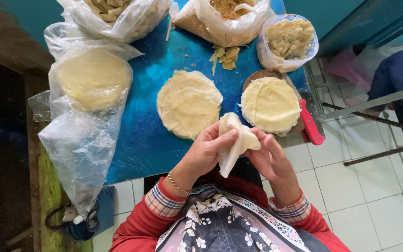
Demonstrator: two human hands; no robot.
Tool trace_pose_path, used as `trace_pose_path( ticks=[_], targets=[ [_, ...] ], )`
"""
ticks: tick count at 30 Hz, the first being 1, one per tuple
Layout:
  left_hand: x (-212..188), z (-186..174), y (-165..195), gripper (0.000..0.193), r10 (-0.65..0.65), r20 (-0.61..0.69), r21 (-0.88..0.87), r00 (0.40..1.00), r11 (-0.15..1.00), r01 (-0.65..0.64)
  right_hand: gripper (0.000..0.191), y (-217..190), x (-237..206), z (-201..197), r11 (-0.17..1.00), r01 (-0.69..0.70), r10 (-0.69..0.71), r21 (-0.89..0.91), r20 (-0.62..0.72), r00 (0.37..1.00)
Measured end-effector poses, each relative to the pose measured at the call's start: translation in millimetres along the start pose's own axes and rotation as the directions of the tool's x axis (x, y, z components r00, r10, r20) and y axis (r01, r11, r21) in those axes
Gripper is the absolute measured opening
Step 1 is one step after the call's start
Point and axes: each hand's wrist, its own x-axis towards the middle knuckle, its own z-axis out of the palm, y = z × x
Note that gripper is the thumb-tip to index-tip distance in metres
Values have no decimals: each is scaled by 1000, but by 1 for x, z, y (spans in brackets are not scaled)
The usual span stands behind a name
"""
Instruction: The person sits at a blue table and handles thin round pastry wrappers, peeling individual sheets apart by hand and stacking them into piles on the table. They repeatedly lift, stretch, and fold the sheets, building up stacks of wrappers next to a bag of brown filling.
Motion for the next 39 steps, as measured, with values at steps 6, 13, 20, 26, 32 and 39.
trace_pose_path(
  ticks=[6, 13, 20, 26, 32, 39],
  targets=[
    [-6, 5, -16, 35, 111, -36, 81, 993, 991, -108, 53, 7, 3, 17, 993, 44, -54, -111, -88, 995],
    [-12, 1, -23, 35, 210, -94, 299, 973, 938, -174, 23, 12, 9, 30, 905, 311, -393, -291, -290, 873],
    [-16, -17, -17, 27, 288, -132, 383, 949, 897, -219, 19, -6, 9, 32, 865, 309, -433, -394, -278, 857],
    [-13, -9, -10, 27, 170, -228, 469, 959, 882, -45, 18, -26, 7, 35, 847, 234, -418, -478, -326, 848],
    [-17, -8, -1, 25, 195, -149, 533, 970, 841, -87, 19, -132, 15, 41, 339, 321, -659, -885, 20, 752],
    [-7, -3, -1, 17, 293, -129, 667, 947, 733, -135, 4, -143, 60, 51, -501, 217, -352, -838, 426, 833]
  ],
)
